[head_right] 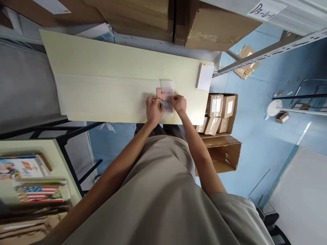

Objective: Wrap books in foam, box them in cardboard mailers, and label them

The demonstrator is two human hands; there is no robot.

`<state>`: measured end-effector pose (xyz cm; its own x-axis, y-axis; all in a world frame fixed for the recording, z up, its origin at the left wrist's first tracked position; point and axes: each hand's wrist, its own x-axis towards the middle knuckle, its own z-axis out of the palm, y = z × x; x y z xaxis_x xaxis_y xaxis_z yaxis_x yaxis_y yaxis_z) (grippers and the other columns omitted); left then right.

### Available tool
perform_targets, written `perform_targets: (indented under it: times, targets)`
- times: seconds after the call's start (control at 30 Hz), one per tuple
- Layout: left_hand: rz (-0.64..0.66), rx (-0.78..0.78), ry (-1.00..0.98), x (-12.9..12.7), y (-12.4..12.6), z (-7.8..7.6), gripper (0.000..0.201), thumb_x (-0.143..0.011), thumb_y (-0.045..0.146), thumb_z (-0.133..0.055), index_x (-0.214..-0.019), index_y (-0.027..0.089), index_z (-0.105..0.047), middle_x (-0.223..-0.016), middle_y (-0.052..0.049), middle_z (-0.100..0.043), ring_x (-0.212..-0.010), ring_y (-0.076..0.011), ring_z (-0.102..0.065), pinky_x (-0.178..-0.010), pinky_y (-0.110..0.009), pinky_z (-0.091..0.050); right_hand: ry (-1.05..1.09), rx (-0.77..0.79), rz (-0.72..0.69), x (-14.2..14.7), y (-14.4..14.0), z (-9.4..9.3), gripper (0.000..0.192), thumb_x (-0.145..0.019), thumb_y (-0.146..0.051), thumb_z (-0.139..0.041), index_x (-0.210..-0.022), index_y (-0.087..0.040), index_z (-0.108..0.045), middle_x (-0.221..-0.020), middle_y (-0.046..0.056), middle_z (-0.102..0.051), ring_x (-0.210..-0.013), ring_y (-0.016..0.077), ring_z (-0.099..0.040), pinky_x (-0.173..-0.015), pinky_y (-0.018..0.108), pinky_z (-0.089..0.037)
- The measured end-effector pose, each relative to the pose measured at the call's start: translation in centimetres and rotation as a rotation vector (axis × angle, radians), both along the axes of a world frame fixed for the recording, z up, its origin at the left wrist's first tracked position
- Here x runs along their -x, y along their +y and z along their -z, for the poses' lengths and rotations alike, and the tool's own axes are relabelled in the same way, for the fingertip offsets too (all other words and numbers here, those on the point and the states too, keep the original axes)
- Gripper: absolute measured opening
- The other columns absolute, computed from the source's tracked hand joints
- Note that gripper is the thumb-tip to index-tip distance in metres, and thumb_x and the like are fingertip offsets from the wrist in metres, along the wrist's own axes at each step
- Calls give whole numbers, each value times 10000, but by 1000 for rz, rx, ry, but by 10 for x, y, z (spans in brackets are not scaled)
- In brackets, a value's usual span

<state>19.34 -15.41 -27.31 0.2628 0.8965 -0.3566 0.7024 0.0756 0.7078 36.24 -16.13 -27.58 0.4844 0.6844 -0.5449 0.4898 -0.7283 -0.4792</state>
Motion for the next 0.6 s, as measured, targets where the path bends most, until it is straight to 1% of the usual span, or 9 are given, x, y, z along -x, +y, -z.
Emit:
perform_targets:
  times: [0.07, 0.17, 0.23, 0.3, 0.37, 0.4, 0.47, 0.53, 0.6]
  targets:
    - [69, -27, -37, -13, -6, -4, 250, -943, 189, -862, -1112, 231, -683, -1403, -188, -644, -1465, -417, -587, -1310, -583, -459, -7, 3, -5, -1, 2, -2, 262, -1000, -390, -687, -847, -204, -790, -911, 103, -841, -888, 274, -783, -850, 369, -591]
    - [97, 5, -86, -34, -14, -2, 490, -844, 232, -968, -1246, 179, -693, -1414, -237, -669, -1577, -514, -479, -1347, -673, -395, -5, 20, -31, -1, 4, -9, 272, -999, -372, -671, -822, -199, -783, -851, 92, -825, -851, 268, -778, -817, 356, -588]
    - [106, 20, -99, -41, -16, 2, 534, -842, 177, -938, -1313, 160, -685, -1414, -248, -683, -1625, -527, -434, -1366, -696, -361, -23, 42, -79, -2, 4, -16, 284, -1014, -385, -665, -857, -193, -802, -888, 111, -837, -880, 289, -798, -833, 376, -604]
    - [115, 38, -97, -40, -16, 5, 478, -867, 104, -860, -1310, 152, -686, -1424, -258, -682, -1636, -514, -443, -1364, -683, -373, -92, 53, -159, -5, 3, -26, 302, -1047, -394, -646, -948, -177, -830, -1007, 163, -852, -970, 341, -820, -901, 446, -630]
    - [115, 56, -92, -34, -16, 6, 415, -884, 64, -793, -1273, 161, -686, -1428, -261, -679, -1595, -496, -504, -1324, -663, -437, -190, -20, -280, -10, 4, -37, 323, -1094, -356, -589, -1145, -157, -839, -1227, 228, -831, -1161, 403, -804, -1034, 561, -624]
    - [112, 61, -94, -30, -16, 5, 390, -896, 63, -768, -1261, 171, -681, -1433, -257, -679, -1557, -484, -545, -1294, -652, -475, -216, -87, -363, -12, 6, -41, 340, -1110, -315, -561, -1268, -161, -819, -1353, 244, -796, -1289, 425, -764, -1113, 620, -594]
    - [104, 65, -108, -23, -17, 1, 353, -925, 81, -729, -1255, 192, -669, -1450, -244, -680, -1464, -455, -627, -1234, -620, -538, -176, -220, -567, -16, 14, -46, 390, -1109, -229, -556, -1442, -218, -758, -1542, 209, -723, -1517, 419, -634, -1245, 694, -512]
    - [90, 67, -124, -16, -19, -4, 333, -948, 92, -697, -1263, 195, -664, -1467, -240, -676, -1384, -425, -681, -1187, -571, -574, -44, -267, -774, -17, 27, -46, 397, -1074, -170, -623, -1425, -288, -766, -1584, 119, -722, -1619, 368, -552, -1310, 692, -474]
    - [76, 66, -126, -9, -22, -11, 330, -967, 86, -663, -1281, 186, -671, -1448, -237, -686, -1313, -394, -718, -1141, -517, -594, 69, -241, -913, -20, 45, -41, 323, -1037, -138, -693, -1284, -307, -814, -1532, 49, -769, -1626, 323, -559, -1330, 657, -480]
